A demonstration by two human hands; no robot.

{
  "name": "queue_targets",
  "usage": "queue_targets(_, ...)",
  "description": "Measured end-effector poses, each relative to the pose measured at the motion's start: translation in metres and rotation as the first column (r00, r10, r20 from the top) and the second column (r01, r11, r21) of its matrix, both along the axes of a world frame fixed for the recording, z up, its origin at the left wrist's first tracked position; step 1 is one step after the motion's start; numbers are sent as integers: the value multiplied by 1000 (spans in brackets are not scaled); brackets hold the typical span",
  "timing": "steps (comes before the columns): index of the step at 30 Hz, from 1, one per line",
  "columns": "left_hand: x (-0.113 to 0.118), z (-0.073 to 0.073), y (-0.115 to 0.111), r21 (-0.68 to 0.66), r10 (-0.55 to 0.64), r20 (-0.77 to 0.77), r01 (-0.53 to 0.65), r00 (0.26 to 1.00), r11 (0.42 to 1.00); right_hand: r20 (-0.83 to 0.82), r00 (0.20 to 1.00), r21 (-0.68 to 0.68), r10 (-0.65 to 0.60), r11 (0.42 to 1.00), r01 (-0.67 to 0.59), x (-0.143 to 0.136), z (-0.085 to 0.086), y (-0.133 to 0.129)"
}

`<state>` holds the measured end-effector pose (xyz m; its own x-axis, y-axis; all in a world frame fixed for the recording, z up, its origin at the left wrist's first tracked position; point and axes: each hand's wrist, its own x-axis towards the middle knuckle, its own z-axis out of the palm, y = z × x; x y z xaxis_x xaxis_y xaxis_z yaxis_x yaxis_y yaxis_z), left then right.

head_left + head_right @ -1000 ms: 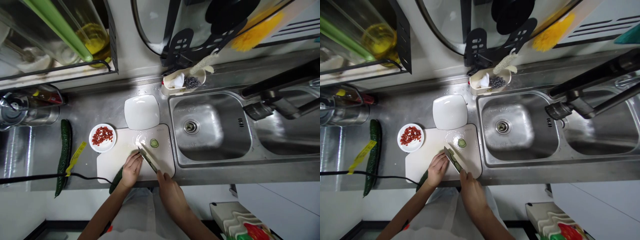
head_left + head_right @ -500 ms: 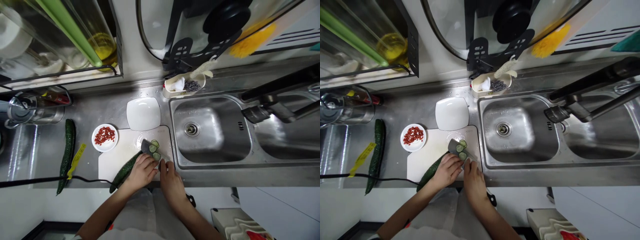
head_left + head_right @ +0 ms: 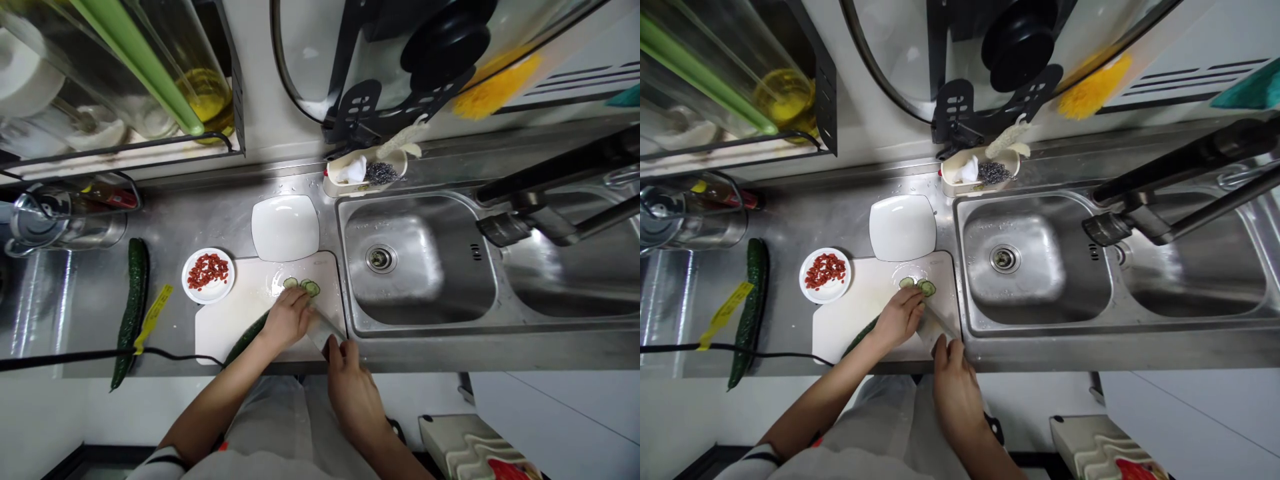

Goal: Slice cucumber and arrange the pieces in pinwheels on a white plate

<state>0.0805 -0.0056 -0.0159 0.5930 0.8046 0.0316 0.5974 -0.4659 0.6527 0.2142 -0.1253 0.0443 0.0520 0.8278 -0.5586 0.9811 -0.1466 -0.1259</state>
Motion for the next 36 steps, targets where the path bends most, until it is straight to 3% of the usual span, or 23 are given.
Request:
queue_targets(3, -14, 8, -6, 6, 155, 70, -156, 985, 988, -154, 981, -68, -118, 992, 109, 7, 4, -5)
queue_targets(5, -27, 11, -13, 19, 299, 87, -302, 950, 953, -257, 948, -95, -188, 981, 169, 11, 4, -3)
queue_targets(7, -39, 10, -23, 37, 371, 76, -375, 925, 926, -322, 920, -106, -223, 974, 199, 11, 3, 2)
queue_targets(12, -56, -5, -41, 44, 265, 60, -268, 962, 963, -350, 914, -145, -202, 976, 160, -1, 1, 14)
queue_targets(20, -56, -14, -41, 120, 207, 93, -218, 974, 969, -281, 959, -235, -23, 971, -46, -14, 8, 15)
queue_targets(36, -60, -18, -43, 115, 204, 76, -212, 976, 970, -247, 969, -233, 15, 970, -74, -13, 13, 8)
